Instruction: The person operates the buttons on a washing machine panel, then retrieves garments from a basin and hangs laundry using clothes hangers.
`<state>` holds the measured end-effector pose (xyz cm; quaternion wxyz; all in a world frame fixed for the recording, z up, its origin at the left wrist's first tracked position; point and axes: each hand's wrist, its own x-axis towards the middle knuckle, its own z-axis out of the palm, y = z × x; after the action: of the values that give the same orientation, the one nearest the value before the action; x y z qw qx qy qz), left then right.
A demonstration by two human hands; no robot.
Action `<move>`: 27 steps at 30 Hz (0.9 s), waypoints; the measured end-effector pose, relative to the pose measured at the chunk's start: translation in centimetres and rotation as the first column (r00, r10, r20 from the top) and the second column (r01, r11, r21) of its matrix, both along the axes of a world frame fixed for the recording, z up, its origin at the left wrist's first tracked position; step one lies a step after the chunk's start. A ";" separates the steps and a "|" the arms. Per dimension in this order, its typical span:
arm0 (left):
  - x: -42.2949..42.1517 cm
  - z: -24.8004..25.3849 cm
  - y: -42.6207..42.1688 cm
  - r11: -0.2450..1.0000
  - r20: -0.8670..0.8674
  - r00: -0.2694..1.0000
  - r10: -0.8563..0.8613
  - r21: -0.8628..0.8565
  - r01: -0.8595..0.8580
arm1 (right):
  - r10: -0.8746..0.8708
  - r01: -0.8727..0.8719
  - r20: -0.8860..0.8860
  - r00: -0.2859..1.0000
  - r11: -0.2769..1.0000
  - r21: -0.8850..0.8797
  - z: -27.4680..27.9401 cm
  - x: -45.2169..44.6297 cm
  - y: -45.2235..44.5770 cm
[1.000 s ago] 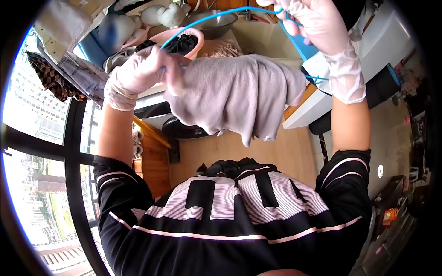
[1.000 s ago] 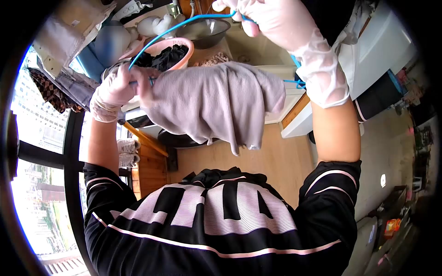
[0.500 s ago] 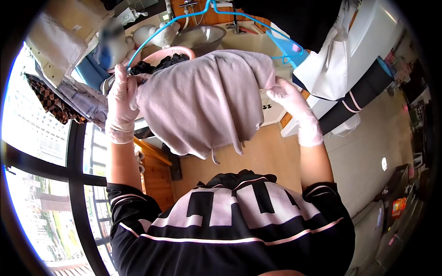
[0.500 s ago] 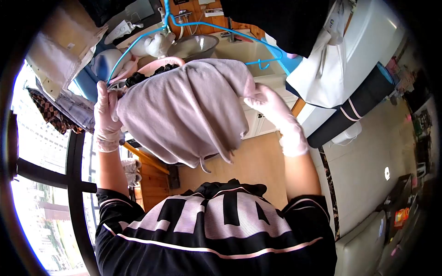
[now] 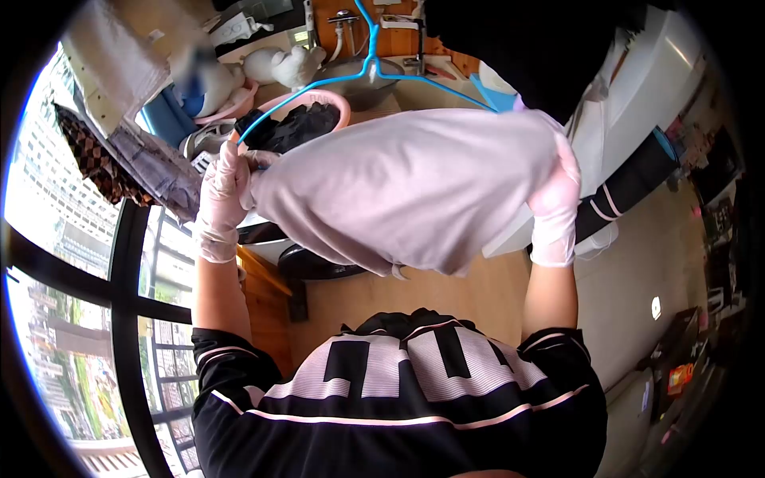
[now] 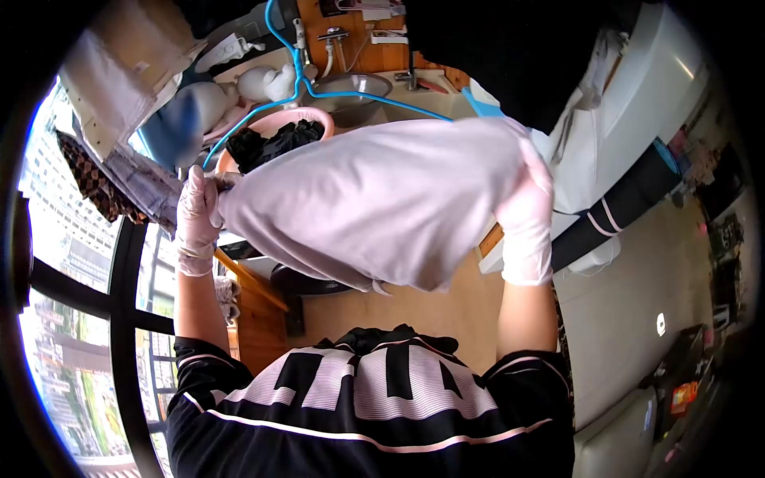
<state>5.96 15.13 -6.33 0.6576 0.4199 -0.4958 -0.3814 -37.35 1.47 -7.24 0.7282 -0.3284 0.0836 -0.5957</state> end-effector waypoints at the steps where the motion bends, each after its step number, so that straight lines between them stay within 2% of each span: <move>1: -0.8 0.5 0.3 0.999 -0.050 0.998 -0.041 -0.017 0.040 | -0.013 0.015 0.038 0.999 0.999 -0.047 -0.5 -0.6 0.1; 3: -1.8 1.1 0.8 0.993 -0.155 0.981 -0.117 -0.050 0.111 | -0.162 0.167 -0.069 0.984 0.983 0.080 -1.1 -0.6 1.5; 4: -2.1 1.3 1.0 0.988 -0.208 0.966 -0.152 -0.067 0.141 | -0.172 0.190 -0.255 0.952 0.981 0.045 -2.7 -1.1 0.8; 5: -2.4 1.5 1.2 0.979 -0.211 0.956 -0.205 -0.043 0.200 | -0.184 0.206 -0.430 0.884 0.979 0.006 -5.4 -2.1 -0.6; 6: -2.8 1.2 1.2 0.983 -0.210 0.961 -0.181 -0.022 0.181 | -0.197 0.217 -0.589 0.784 0.975 -0.037 -6.9 -3.2 -1.6; 9: -2.2 -0.4 0.9 0.991 -0.117 0.984 -0.133 0.012 0.136 | -0.279 0.283 -0.672 0.686 0.953 -0.106 -7.3 -5.8 -2.5; 11: -4.0 0.4 1.3 0.994 -0.018 0.995 -0.095 -0.047 0.094 | -0.398 0.308 -0.813 0.426 0.908 -0.284 -6.6 -5.5 -2.1; 12: -4.5 0.1 1.1 0.992 -0.037 0.996 -0.079 -0.106 0.074 | -0.453 0.300 -0.846 0.280 0.879 -0.371 -5.7 -5.3 -1.6; 13: -4.2 -0.1 1.0 0.993 -0.067 0.994 -0.082 -0.085 0.076 | -0.503 0.279 -0.855 0.127 0.845 -0.456 -4.6 -4.9 -1.1; 14: -3.8 -0.4 1.0 0.995 -0.100 0.992 -0.083 -0.065 0.077 | -0.589 0.179 -0.803 0.090 0.802 -0.569 -2.1 -3.7 0.2; 16: -4.0 0.0 1.0 0.997 -0.137 0.988 -0.075 0.002 0.076 | -0.627 -0.067 -0.710 0.320 0.733 -0.677 1.8 0.0 2.5; 17: -3.4 -0.5 0.5 0.994 -0.117 0.987 -0.110 0.010 0.112 | -0.605 -0.205 -0.671 0.428 0.659 -0.724 2.8 1.6 2.8; 19: -4.0 -0.5 -0.2 0.990 -0.135 0.981 -0.139 -0.036 0.135 | -0.315 -0.358 -0.788 0.528 0.759 -0.544 4.1 4.5 3.6; 21: -4.0 -0.3 -1.4 0.940 -0.143 0.938 -0.316 -0.184 0.288 | -0.077 -0.360 -0.683 0.727 0.804 -0.473 5.1 5.6 2.8; 22: -4.0 -0.9 -2.1 0.944 -0.245 0.919 -0.308 -0.200 0.263 | -0.185 -0.279 -0.674 0.715 0.809 -0.518 6.0 6.3 2.7; 23: -4.0 -1.8 -2.8 0.948 -0.345 0.890 -0.299 -0.211 0.237 | -0.209 -0.271 -0.709 0.674 0.822 -0.501 7.2 6.9 2.7; 24: -4.1 -2.4 -3.1 0.958 -0.373 0.882 -0.287 -0.118 0.262 | -0.248 -0.197 -0.708 0.661 0.853 -0.483 7.7 7.6 2.4; 25: -4.7 -3.4 -2.6 0.971 -0.339 0.914 -0.223 0.005 0.239 | -0.289 -0.122 -0.709 0.644 0.875 -0.468 8.1 8.1 2.2; 27: -6.0 -6.5 -3.7 0.943 -0.196 0.923 -0.331 -0.045 0.329 | -0.304 -0.126 -0.735 0.606 0.876 -0.466 9.2 8.6 2.4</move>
<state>-0.01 11.42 -12.88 0.6329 0.2860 -0.4928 -0.5242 -28.75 3.85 1.99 0.4803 -0.7189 0.2647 -0.4271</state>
